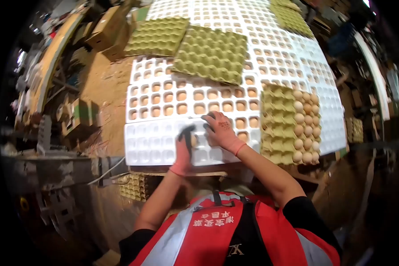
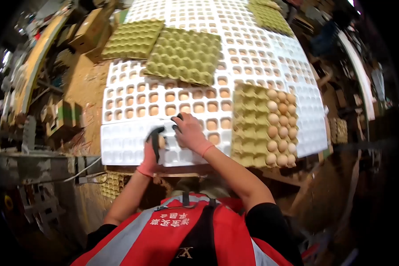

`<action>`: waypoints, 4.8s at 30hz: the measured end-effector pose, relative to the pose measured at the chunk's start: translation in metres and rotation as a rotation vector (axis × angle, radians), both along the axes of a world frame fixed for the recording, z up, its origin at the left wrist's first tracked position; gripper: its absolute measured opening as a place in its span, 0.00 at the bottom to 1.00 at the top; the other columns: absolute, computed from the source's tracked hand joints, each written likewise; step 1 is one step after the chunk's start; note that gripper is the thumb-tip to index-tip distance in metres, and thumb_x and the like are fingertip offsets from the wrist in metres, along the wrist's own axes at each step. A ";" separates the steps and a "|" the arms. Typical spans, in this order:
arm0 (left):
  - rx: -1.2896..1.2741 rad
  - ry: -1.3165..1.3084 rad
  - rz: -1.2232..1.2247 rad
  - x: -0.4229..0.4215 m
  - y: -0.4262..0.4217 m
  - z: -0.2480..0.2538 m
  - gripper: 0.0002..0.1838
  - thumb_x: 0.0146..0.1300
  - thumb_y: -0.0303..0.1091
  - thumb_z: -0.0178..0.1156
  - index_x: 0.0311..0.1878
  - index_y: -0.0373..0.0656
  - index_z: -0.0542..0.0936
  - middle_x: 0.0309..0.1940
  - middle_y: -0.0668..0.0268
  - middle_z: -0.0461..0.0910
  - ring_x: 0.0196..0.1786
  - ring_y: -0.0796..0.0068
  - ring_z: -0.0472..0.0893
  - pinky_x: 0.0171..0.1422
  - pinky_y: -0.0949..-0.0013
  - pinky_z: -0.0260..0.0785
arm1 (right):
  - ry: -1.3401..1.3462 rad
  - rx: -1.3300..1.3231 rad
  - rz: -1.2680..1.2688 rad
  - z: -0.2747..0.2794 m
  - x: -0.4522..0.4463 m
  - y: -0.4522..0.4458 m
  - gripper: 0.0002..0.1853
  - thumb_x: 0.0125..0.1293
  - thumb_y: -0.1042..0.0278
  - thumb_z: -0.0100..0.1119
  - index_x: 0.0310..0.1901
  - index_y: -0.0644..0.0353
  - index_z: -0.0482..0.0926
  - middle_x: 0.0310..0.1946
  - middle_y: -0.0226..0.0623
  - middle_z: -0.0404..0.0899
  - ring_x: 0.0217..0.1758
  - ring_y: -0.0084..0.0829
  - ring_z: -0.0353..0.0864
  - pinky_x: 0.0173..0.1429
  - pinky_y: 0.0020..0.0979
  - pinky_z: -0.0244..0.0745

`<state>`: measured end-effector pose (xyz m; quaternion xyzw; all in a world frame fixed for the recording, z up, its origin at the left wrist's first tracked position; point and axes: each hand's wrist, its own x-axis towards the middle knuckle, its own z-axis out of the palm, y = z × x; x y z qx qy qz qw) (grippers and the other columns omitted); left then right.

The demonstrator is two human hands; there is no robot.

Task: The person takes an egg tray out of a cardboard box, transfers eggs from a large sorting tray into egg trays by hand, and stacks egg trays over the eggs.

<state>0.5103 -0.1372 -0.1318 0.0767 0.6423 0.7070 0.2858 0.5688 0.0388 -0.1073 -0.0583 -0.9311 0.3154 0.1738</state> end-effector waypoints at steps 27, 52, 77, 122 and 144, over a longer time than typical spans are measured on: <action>-0.032 0.600 -0.695 0.259 0.265 0.102 0.15 0.60 0.34 0.61 0.46 0.36 0.74 0.39 0.51 0.79 0.40 0.60 0.79 0.48 0.62 0.73 | -0.102 -0.450 -0.586 0.108 0.377 0.214 0.26 0.54 0.64 0.68 0.57 0.52 0.76 0.51 0.49 0.73 0.51 0.51 0.79 0.58 0.40 0.76; -0.598 1.265 -0.883 0.225 0.231 0.114 0.18 0.46 0.37 0.70 0.44 0.49 0.85 0.63 0.50 0.71 0.59 0.54 0.74 0.60 0.55 0.70 | 0.112 -1.227 -0.360 0.121 0.328 0.217 0.25 0.70 0.50 0.58 0.56 0.65 0.78 0.44 0.34 0.83 0.42 0.26 0.81 0.40 0.25 0.77; -0.902 1.031 -0.456 0.066 -0.037 0.034 0.22 0.56 0.31 0.64 0.57 0.46 0.76 0.52 0.53 0.73 0.51 0.52 0.78 0.55 0.57 0.73 | -0.312 -0.223 0.023 0.054 0.068 -0.027 0.17 0.66 0.57 0.60 0.52 0.55 0.79 0.45 0.48 0.75 0.46 0.50 0.80 0.49 0.45 0.75; -0.528 1.486 -0.674 0.188 0.295 0.081 0.22 0.60 0.40 0.67 0.54 0.41 0.76 0.43 0.63 0.80 0.39 0.73 0.80 0.42 0.68 0.75 | -0.312 0.045 -0.250 0.093 0.288 0.265 0.23 0.59 0.66 0.64 0.56 0.59 0.73 0.55 0.45 0.78 0.40 0.35 0.84 0.37 0.33 0.79; 0.200 -0.247 -0.227 0.076 0.052 0.078 0.26 0.72 0.49 0.56 0.65 0.42 0.72 0.49 0.66 0.80 0.45 0.78 0.78 0.48 0.75 0.74 | -0.341 -0.687 0.012 0.117 0.166 0.107 0.20 0.65 0.55 0.63 0.49 0.63 0.84 0.52 0.37 0.79 0.38 0.24 0.80 0.41 0.25 0.77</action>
